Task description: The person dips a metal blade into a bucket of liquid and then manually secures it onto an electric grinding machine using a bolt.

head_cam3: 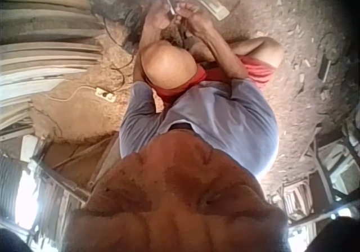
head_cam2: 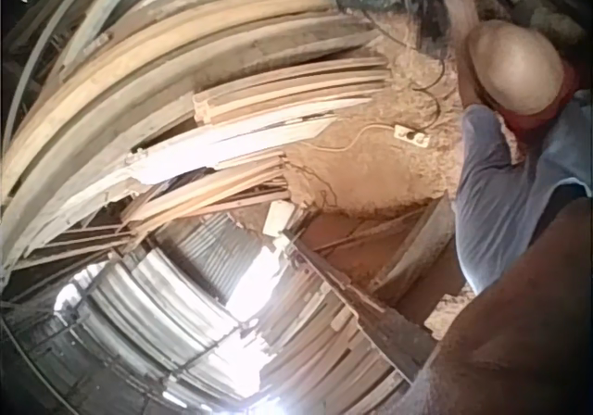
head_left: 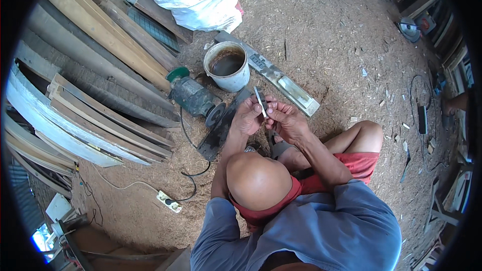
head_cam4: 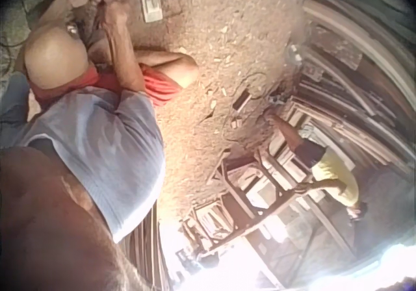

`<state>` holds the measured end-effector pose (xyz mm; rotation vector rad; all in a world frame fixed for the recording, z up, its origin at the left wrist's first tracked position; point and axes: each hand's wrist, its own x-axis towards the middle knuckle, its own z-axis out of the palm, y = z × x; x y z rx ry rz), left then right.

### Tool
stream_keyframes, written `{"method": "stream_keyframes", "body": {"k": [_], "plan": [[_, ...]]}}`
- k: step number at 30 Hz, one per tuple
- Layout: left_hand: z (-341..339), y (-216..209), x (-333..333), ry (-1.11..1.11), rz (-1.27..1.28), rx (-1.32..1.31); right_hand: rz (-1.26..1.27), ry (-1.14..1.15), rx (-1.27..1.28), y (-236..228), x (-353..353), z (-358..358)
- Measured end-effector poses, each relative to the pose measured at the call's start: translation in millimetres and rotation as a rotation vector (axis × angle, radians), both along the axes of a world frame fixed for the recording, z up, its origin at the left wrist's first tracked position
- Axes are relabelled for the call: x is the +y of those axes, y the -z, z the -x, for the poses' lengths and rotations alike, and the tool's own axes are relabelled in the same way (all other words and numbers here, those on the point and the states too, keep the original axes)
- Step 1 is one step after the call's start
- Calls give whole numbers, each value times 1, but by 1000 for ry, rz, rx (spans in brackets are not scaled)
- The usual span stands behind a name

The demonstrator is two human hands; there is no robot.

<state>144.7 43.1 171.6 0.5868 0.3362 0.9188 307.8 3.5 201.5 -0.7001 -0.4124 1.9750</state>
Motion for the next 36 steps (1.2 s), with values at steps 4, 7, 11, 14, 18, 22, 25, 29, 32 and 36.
{"method": "stream_keyframes", "body": {"k": [4, 7, 11, 14, 18, 22, 25, 29, 32, 36], "plan": [[2, 8, -5, -46, 38, -17, 62, -40, 36, 2, -1, 2], [3, 12, -6, -66, 45, -22, 93, -52, 82, -5, -1, 3], [5, 15, -5, -92, 27, -11, 82, -87, 91, -1, 0, 4], [5, 7, -6, -64, 23, -31, 49, -75, 98, -3, 0, 3], [9, 2, -5, -17, 9, -61, 25, -80, 9, -2, -3, 4], [5, 5, -8, -115, -8, -45, 41, -99, 70, 2, -5, 4], [8, 8, -9, -113, -4, -50, 64, -115, 86, 1, -6, 5], [11, 8, -10, -52, 21, -90, 74, -145, 107, 0, -7, 5], [10, 14, -16, -176, 17, -57, 126, -188, 156, -4, -7, 3], [12, 8, -24, -358, 52, -32, 159, -260, 235, -1, -7, 1]]}}
